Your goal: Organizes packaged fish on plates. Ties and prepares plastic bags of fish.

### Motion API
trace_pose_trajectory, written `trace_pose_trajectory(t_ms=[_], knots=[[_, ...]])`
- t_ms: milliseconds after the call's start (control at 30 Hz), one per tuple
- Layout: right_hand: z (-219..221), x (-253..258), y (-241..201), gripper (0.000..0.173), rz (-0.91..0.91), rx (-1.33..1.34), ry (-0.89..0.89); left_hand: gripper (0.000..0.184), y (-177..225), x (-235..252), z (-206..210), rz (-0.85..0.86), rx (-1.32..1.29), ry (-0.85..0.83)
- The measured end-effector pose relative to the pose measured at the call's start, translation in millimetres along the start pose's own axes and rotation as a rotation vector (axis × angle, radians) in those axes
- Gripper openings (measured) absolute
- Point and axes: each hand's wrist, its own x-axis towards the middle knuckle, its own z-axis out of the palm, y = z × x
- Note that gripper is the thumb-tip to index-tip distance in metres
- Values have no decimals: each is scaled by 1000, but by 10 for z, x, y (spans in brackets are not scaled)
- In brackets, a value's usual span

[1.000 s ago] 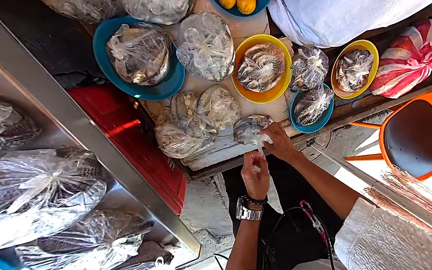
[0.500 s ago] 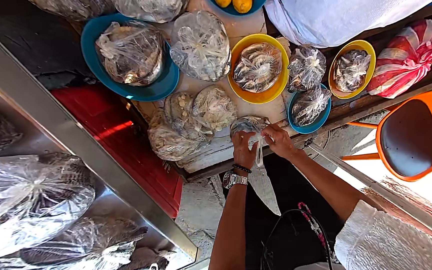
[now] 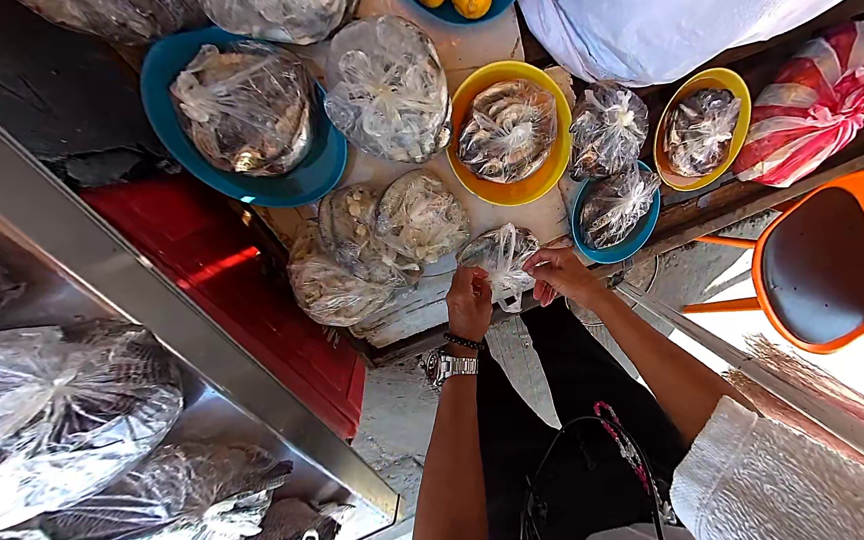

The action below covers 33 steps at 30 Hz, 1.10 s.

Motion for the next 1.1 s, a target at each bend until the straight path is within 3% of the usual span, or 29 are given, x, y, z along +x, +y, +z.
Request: trace_pose_trajectory(t_ms=[100, 200, 300, 467, 567, 633, 667, 700, 767, 800, 900, 967, 1033, 1100], knots=[[190, 213, 187, 26, -110, -384, 103, 13, 35, -8, 14, 17, -14, 1], [340, 275, 242, 21, -249, -430, 72, 11, 19, -24, -10, 46, -15, -2], [222, 130, 93, 18, -243, -390, 155, 11, -61, -59, -108, 50, 34, 15], [-266, -54, 242, 13, -127, 36, 357, 17, -205, -47, -212, 80, 17, 76], [-257, -77, 253, 29, -139, -340, 398, 34, -158, -25, -161, 68, 93, -55], [-110, -95, 211, 57, -279, -689, 380, 33, -88, -5, -138, 19, 146, -125], [-16, -83, 198, 63, -356, -825, 365, 27, -56, 10, -129, 1, 165, -143], [72, -61, 198, 59, -416, -932, 338, 19, -28, 20, -124, -11, 180, -160], [183, 11, 246, 27, -513, -1027, 286, 14, 39, 35, -157, -59, 217, -225], [195, 32, 249, 14, -537, -1000, 270, 21, 64, 40, -184, -88, 238, -254], [144, -28, 224, 5, -652, -636, 315, 42, 9, -3, -234, -60, 200, -204], [124, -134, 220, 5, -710, -381, 352, 37, -58, -56, -225, 32, 85, -119], [118, -258, 221, 6, -669, -168, 337, 23, -41, -112, -188, 120, -11, -46], [97, -330, 231, 14, -604, 122, 294, 22, 1, -175, -153, 175, -100, 43]])
